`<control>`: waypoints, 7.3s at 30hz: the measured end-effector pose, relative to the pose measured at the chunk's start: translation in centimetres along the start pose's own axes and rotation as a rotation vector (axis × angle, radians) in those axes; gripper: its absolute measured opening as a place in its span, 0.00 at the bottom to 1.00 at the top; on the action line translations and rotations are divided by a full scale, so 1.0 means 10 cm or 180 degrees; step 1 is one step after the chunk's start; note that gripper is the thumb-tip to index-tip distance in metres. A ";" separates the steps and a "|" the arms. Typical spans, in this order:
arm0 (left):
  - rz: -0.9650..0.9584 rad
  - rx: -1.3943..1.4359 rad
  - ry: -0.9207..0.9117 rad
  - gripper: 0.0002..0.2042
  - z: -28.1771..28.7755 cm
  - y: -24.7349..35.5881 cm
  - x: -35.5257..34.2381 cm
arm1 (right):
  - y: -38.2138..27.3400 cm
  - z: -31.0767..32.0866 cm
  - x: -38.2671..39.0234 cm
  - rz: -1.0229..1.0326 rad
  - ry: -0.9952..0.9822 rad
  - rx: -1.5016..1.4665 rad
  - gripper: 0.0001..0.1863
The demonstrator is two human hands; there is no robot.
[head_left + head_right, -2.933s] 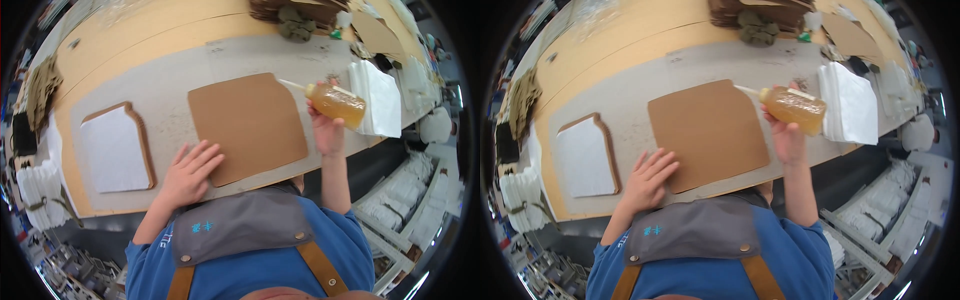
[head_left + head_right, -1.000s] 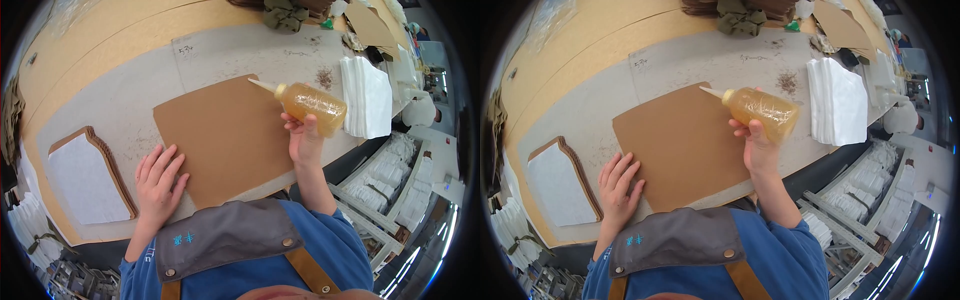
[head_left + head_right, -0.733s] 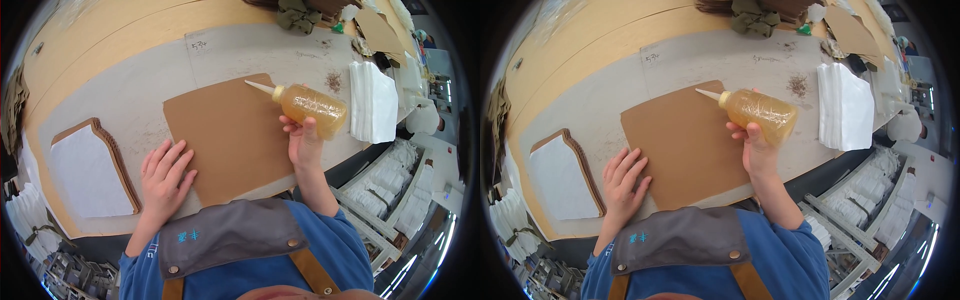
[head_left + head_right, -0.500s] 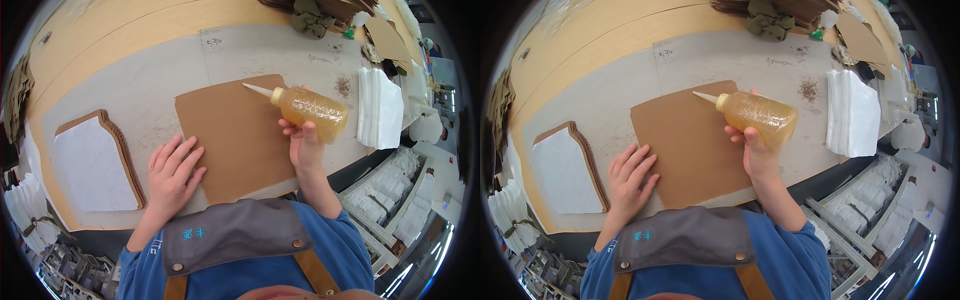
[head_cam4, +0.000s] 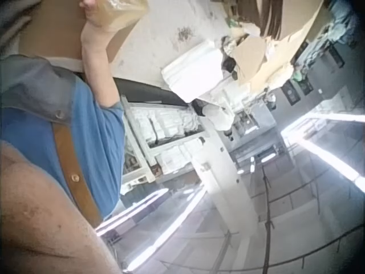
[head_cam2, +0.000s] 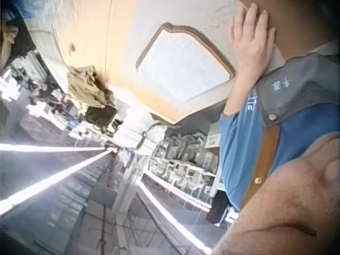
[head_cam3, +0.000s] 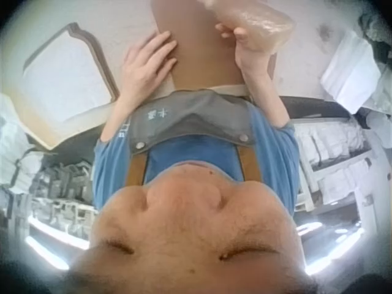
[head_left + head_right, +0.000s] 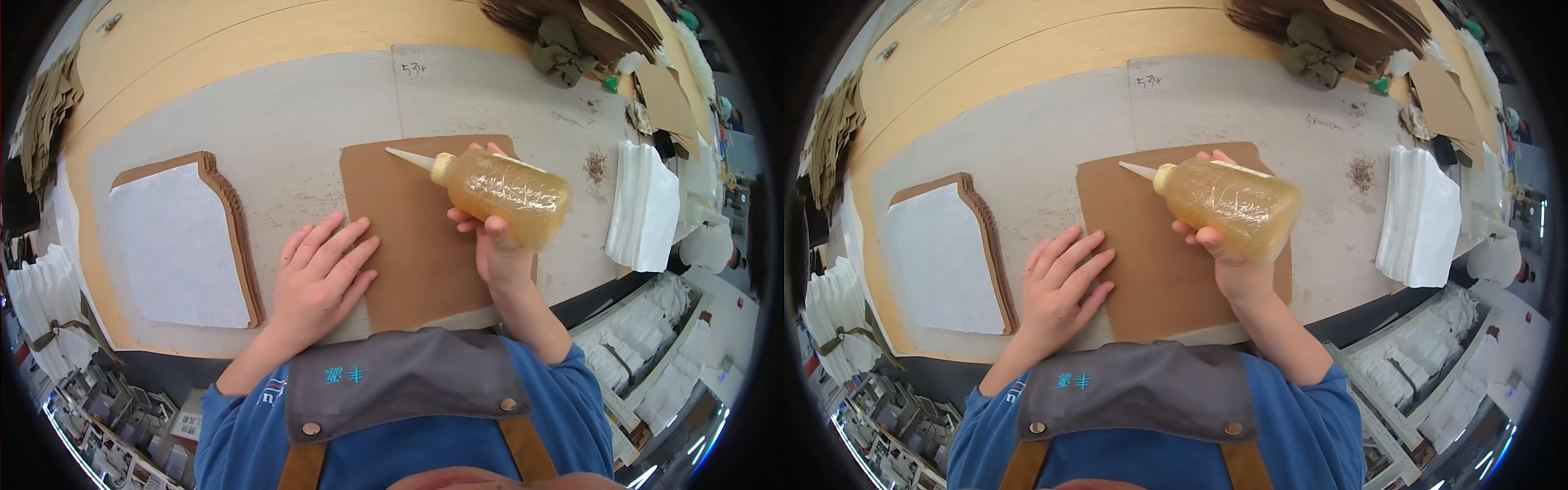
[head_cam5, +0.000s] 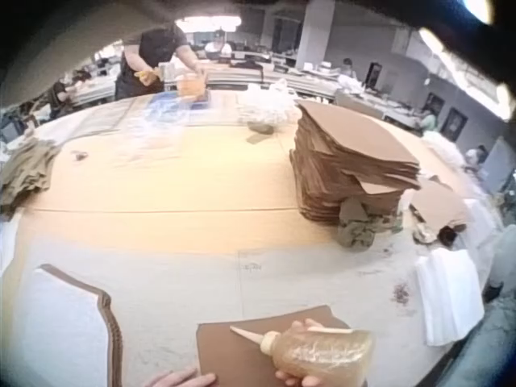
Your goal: Applying glue to a leather piece and adhering a white protective or lining sheet.
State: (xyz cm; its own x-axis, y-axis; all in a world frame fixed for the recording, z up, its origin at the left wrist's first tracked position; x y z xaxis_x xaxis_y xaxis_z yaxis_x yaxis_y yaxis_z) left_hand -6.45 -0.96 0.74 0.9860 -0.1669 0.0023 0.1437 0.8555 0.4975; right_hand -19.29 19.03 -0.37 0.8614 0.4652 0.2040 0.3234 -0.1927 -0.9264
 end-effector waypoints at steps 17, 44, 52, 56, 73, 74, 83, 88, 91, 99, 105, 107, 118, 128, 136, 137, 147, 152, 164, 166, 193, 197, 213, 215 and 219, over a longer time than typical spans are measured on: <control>0.0010 0.0093 -0.0078 0.19 0.01 0.00 0.00 | -0.14 -0.38 0.06 0.1201 -0.1145 0.2595 0.56; 0.0178 0.0064 0.0059 0.23 0.02 0.07 0.04 | -0.22 0.55 0.24 0.0581 0.0094 0.0926 0.64; 0.0630 -0.0248 0.0489 0.14 0.00 0.09 0.76 | -0.26 0.06 -0.34 0.0023 -0.0917 0.0236 0.60; 0.0871 -0.0328 0.0833 0.11 -0.05 0.06 1.00 | -0.20 -0.11 -0.51 0.0099 -0.1255 0.0121 0.45; 0.0611 -0.0418 0.1202 0.11 -0.03 0.12 0.99 | -0.17 -0.19 -0.53 -0.0036 -0.1356 0.0674 0.49; 0.0616 -0.0412 0.1190 0.11 -0.03 0.11 0.99 | -0.17 -0.19 -0.52 -0.0119 -0.1300 0.0896 0.55; 0.0621 -0.0559 0.1248 0.10 -0.06 0.11 1.00 | -0.10 -0.15 -0.35 -0.0151 -0.1456 0.0781 0.58; 0.0608 -0.0562 0.1255 0.11 -0.06 0.14 1.01 | -0.03 -0.13 -0.21 -0.0351 -0.1646 0.0787 0.61; 0.0561 -0.0528 0.1265 0.12 -0.03 0.14 0.99 | 0.02 -0.11 -0.12 -0.0590 -0.1820 0.0834 0.64; 0.0583 -0.0512 0.1285 0.13 -0.08 0.13 1.00 | 0.16 -0.08 0.21 -0.0744 -0.2393 0.0581 0.61; 0.0586 -0.0554 0.1188 0.11 -0.09 0.12 1.03 | 0.23 -0.04 0.36 -0.0471 -0.3039 0.0570 0.59; 0.0524 -0.0545 0.1026 0.14 -0.06 0.18 1.02 | 0.20 -0.06 0.41 -0.0601 -0.2766 0.0410 0.60; -0.0344 -0.1082 0.0460 0.19 -0.27 0.60 0.69 | -0.25 0.57 0.33 -0.0047 -0.1240 -0.0235 0.68; -0.0390 -0.1352 0.0423 0.04 -0.18 0.61 0.48 | -0.59 1.46 0.08 0.0739 -0.0127 0.0139 0.56; -0.0370 -0.1195 0.0349 0.10 -0.28 0.54 0.71 | -0.87 1.61 -0.22 0.0981 -0.0598 0.0723 0.35; -0.0393 -0.1188 0.0346 0.10 -0.28 0.50 0.78 | -0.90 1.60 -0.25 0.0962 -0.0663 0.0760 0.35; 0.0052 -0.0967 0.0759 0.11 -0.31 0.34 0.97 | -0.83 1.61 -0.42 0.0689 -0.0947 0.1078 0.42; 0.0072 -0.0956 0.0724 0.12 -0.30 0.35 0.94 | -0.83 1.56 -0.43 0.0791 -0.0575 0.1474 0.58; 0.0092 -0.0994 0.0655 0.13 -0.29 0.37 0.89 | -0.91 1.68 -0.38 0.0633 -0.0992 0.1625 0.62; 0.0062 -0.0978 0.0680 0.13 -0.29 0.38 0.87 | -0.92 1.69 -0.36 0.0666 -0.1048 0.1663 0.62; 0.0013 -0.0984 0.0630 0.14 -0.29 0.39 0.88 | -0.87 1.92 -0.13 0.0215 -0.1028 0.1537 0.67; 0.0013 -0.0999 0.0610 0.13 -0.30 0.40 0.87 | -0.81 2.00 -0.05 0.0096 -0.1116 0.1481 0.68; -0.0001 -0.1019 0.0712 0.12 -0.30 0.41 0.84 | -0.71 2.08 0.21 0.0154 -0.1210 0.1326 0.64; -0.0010 -0.0991 0.0718 0.13 -0.30 0.42 0.85 | -0.67 2.10 0.24 0.0125 -0.1319 0.1323 0.63; -0.0062 -0.0965 0.0707 0.12 -0.29 0.42 0.84 | -0.62 2.10 0.39 0.0072 -0.1502 0.1170 0.63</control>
State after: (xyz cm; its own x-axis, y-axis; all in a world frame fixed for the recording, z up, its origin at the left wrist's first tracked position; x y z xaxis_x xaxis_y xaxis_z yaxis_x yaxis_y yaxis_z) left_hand 2.71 2.70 0.34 0.9724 -0.1026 -0.2094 0.1483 0.9650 0.2162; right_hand -26.19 40.17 -0.45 0.5724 0.8141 0.0982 0.0778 0.0653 -0.9948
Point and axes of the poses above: each hand's wrist, its own x-axis away from the middle knuckle, its own z-axis out of the back of the hand, y = z × x, the point moved 5 cm from there along -x, towards the middle knuckle, and after that the axes turned 11 degrees about -y, right-handed, at the moved point
